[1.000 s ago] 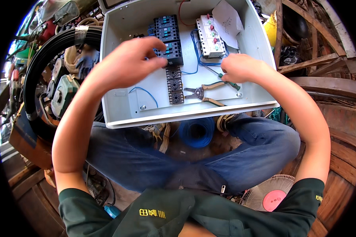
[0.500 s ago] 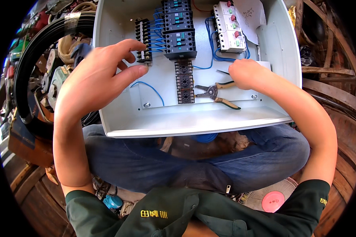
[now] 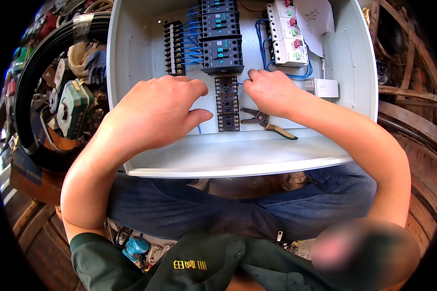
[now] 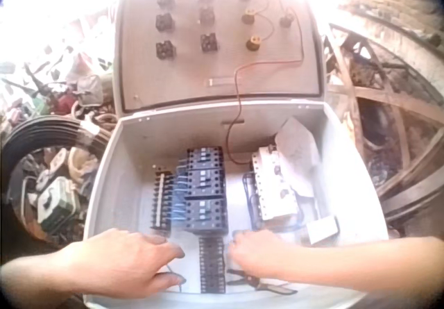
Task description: The person sits on the floor and works inside an open electrical distribution box. They use pliers and a screwdriver to strip, cut, and connect blue wires to terminal blocks and circuit breakers.
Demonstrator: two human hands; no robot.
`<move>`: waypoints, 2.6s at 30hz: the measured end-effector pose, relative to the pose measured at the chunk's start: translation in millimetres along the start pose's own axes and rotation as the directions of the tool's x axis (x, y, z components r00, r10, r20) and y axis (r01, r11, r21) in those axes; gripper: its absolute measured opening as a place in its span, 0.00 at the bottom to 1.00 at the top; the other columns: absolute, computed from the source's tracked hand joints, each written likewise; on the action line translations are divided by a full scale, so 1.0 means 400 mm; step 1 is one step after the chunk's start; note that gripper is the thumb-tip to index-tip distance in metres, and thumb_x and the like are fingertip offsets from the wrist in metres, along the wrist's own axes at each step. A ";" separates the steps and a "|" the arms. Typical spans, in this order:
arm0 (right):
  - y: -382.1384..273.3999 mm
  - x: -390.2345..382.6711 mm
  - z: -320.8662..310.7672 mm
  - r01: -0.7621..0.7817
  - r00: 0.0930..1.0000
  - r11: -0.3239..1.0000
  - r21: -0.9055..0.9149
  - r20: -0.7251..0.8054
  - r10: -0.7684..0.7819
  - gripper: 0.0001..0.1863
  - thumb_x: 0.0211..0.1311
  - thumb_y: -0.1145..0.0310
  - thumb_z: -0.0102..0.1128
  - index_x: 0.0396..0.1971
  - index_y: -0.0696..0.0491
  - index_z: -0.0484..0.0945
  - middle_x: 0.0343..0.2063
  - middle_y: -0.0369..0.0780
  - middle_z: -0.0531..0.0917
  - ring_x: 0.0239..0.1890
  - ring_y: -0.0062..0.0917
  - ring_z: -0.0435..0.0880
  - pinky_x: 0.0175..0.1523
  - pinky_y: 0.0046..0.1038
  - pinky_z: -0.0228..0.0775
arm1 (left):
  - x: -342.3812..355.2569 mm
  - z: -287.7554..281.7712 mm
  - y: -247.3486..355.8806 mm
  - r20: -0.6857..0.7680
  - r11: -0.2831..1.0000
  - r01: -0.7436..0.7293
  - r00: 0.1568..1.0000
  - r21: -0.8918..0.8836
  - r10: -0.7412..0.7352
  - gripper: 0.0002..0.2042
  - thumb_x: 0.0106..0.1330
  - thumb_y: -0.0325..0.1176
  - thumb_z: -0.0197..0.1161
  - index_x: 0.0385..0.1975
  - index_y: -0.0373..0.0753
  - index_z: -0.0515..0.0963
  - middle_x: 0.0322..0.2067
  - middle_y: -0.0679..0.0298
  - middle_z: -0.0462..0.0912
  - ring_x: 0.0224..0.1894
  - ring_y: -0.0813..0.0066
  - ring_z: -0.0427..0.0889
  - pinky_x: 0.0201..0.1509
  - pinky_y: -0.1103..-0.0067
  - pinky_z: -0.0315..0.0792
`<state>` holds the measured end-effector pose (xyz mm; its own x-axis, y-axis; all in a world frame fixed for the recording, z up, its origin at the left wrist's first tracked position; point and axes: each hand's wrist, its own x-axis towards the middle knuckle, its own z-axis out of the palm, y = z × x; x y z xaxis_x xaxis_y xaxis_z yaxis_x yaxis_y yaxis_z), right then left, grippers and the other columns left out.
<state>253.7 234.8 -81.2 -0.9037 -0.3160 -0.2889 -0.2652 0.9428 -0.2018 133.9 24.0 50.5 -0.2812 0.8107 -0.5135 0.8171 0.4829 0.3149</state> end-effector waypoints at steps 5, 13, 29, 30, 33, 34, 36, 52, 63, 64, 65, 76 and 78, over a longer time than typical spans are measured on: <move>0.013 0.013 0.041 0.039 0.996 0.994 -0.106 -0.079 -0.048 0.09 0.50 0.73 0.61 0.32 0.59 0.81 0.36 0.45 0.83 0.39 0.36 0.84 0.40 0.36 0.80 | -0.010 0.003 -0.011 -0.009 0.999 -0.002 1.000 -0.040 0.002 0.17 0.66 0.41 0.64 0.48 0.35 0.78 0.45 0.53 0.84 0.46 0.52 0.83 0.50 0.63 0.76; -0.004 0.018 0.056 0.105 0.982 0.942 -0.319 -0.119 -0.150 0.08 0.48 0.71 0.60 0.30 0.56 0.78 0.28 0.40 0.81 0.33 0.30 0.82 0.39 0.29 0.74 | -0.014 -0.003 -0.012 0.010 0.996 -0.034 0.999 -0.081 0.035 0.18 0.66 0.41 0.63 0.51 0.37 0.76 0.44 0.53 0.83 0.46 0.50 0.82 0.49 0.62 0.75; -0.004 0.020 0.085 0.090 0.960 0.958 -0.273 -0.234 -0.157 0.08 0.48 0.70 0.59 0.28 0.56 0.76 0.26 0.40 0.79 0.30 0.30 0.82 0.34 0.28 0.75 | -0.019 -0.010 -0.012 0.017 0.993 -0.072 0.997 -0.096 0.074 0.19 0.65 0.40 0.64 0.53 0.37 0.75 0.43 0.52 0.83 0.46 0.47 0.81 0.48 0.60 0.75; -0.003 0.022 0.084 0.095 0.956 0.960 -0.264 -0.244 -0.162 0.08 0.48 0.70 0.59 0.28 0.56 0.76 0.26 0.40 0.79 0.30 0.30 0.82 0.34 0.28 0.75 | -0.019 -0.010 -0.012 0.018 0.993 -0.073 0.997 -0.096 0.075 0.20 0.65 0.40 0.64 0.53 0.37 0.75 0.44 0.52 0.83 0.46 0.47 0.81 0.48 0.60 0.75; 0.001 0.025 0.079 0.114 0.963 0.965 -0.238 -0.212 -0.166 0.07 0.52 0.68 0.58 0.28 0.56 0.79 0.27 0.42 0.83 0.31 0.33 0.84 0.34 0.30 0.77 | -0.018 -0.013 -0.011 0.027 0.994 -0.075 0.997 -0.081 0.077 0.20 0.65 0.40 0.64 0.53 0.37 0.75 0.44 0.52 0.83 0.46 0.48 0.81 0.49 0.60 0.75; 0.002 0.025 0.079 0.113 0.962 0.962 -0.248 -0.213 -0.168 0.07 0.50 0.69 0.59 0.29 0.56 0.78 0.27 0.42 0.82 0.31 0.32 0.83 0.34 0.29 0.77 | -0.018 -0.013 -0.010 0.030 0.994 -0.074 0.997 -0.082 0.077 0.20 0.65 0.40 0.64 0.53 0.37 0.75 0.44 0.52 0.83 0.46 0.48 0.81 0.49 0.60 0.75; 0.005 0.022 0.078 0.110 0.961 0.956 -0.271 -0.217 -0.172 0.09 0.46 0.70 0.60 0.29 0.55 0.77 0.27 0.40 0.80 0.31 0.30 0.82 0.35 0.28 0.76 | -0.017 -0.014 -0.010 0.036 0.994 -0.073 0.996 -0.083 0.076 0.20 0.65 0.39 0.64 0.53 0.37 0.75 0.44 0.52 0.83 0.46 0.48 0.81 0.49 0.61 0.75; 0.310 0.098 -0.241 -0.267 0.864 0.946 0.185 -0.389 0.320 0.10 0.58 0.68 0.60 0.34 0.57 0.85 0.30 0.50 0.85 0.36 0.45 0.85 0.43 0.40 0.77 | 0.093 0.057 0.064 0.089 0.813 0.111 0.993 -0.572 -0.074 0.23 0.68 0.38 0.61 0.57 0.28 0.73 0.50 0.47 0.81 0.49 0.56 0.83 0.55 0.69 0.75; 0.235 -0.055 -0.353 -0.511 0.858 0.853 -0.106 -0.130 0.497 0.11 0.57 0.63 0.59 0.29 0.52 0.87 0.31 0.45 0.87 0.40 0.41 0.86 0.46 0.42 0.76 | 0.467 0.099 0.208 -0.001 0.053 0.037 0.808 -0.998 -0.589 0.20 0.63 0.28 0.54 0.53 0.21 0.71 0.49 0.40 0.81 0.50 0.50 0.84 0.48 0.65 0.79; 0.226 -0.089 -0.336 -0.451 0.892 0.891 -0.054 -0.071 0.447 0.11 0.57 0.64 0.60 0.30 0.55 0.86 0.30 0.47 0.86 0.37 0.43 0.85 0.44 0.41 0.76 | 0.497 0.109 0.193 -0.014 0.049 0.021 0.787 -0.999 -0.617 0.21 0.66 0.32 0.52 0.54 0.21 0.70 0.50 0.40 0.80 0.50 0.50 0.83 0.50 0.64 0.78; 0.223 -0.124 -0.312 -0.387 0.922 0.922 0.003 -0.016 0.387 0.11 0.58 0.66 0.60 0.31 0.58 0.85 0.29 0.49 0.85 0.35 0.44 0.85 0.43 0.40 0.76 | 0.524 0.122 0.177 -0.026 0.046 0.005 0.762 -0.999 -0.647 0.23 0.69 0.36 0.51 0.55 0.22 0.69 0.52 0.41 0.79 0.51 0.50 0.83 0.52 0.64 0.78; 0.016 -0.138 -0.017 0.114 0.940 0.987 -0.116 0.333 -0.069 0.11 0.59 0.71 0.58 0.40 0.57 0.82 0.34 0.44 0.86 0.40 0.38 0.87 0.43 0.35 0.80 | 0.522 0.143 0.179 -0.005 -0.041 -0.042 0.754 -0.998 -0.657 0.25 0.61 0.28 0.49 0.59 0.23 0.67 0.57 0.42 0.75 0.58 0.54 0.77 0.59 0.68 0.70; 0.026 -0.110 0.023 0.125 0.931 0.970 -0.207 0.363 -0.042 0.11 0.59 0.69 0.58 0.39 0.57 0.82 0.35 0.42 0.87 0.40 0.36 0.88 0.43 0.33 0.80 | 0.552 0.172 0.164 -0.033 0.077 0.023 0.755 -0.997 -0.655 0.24 0.57 0.23 0.50 0.55 0.21 0.71 0.53 0.40 0.78 0.57 0.51 0.78 0.57 0.70 0.71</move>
<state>293.6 257.6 -79.4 -0.7077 -0.3725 -0.6004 -0.4397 0.8973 -0.0385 160.0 211.8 -97.1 -0.7642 0.3068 -0.5673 -0.4450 0.3859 0.8081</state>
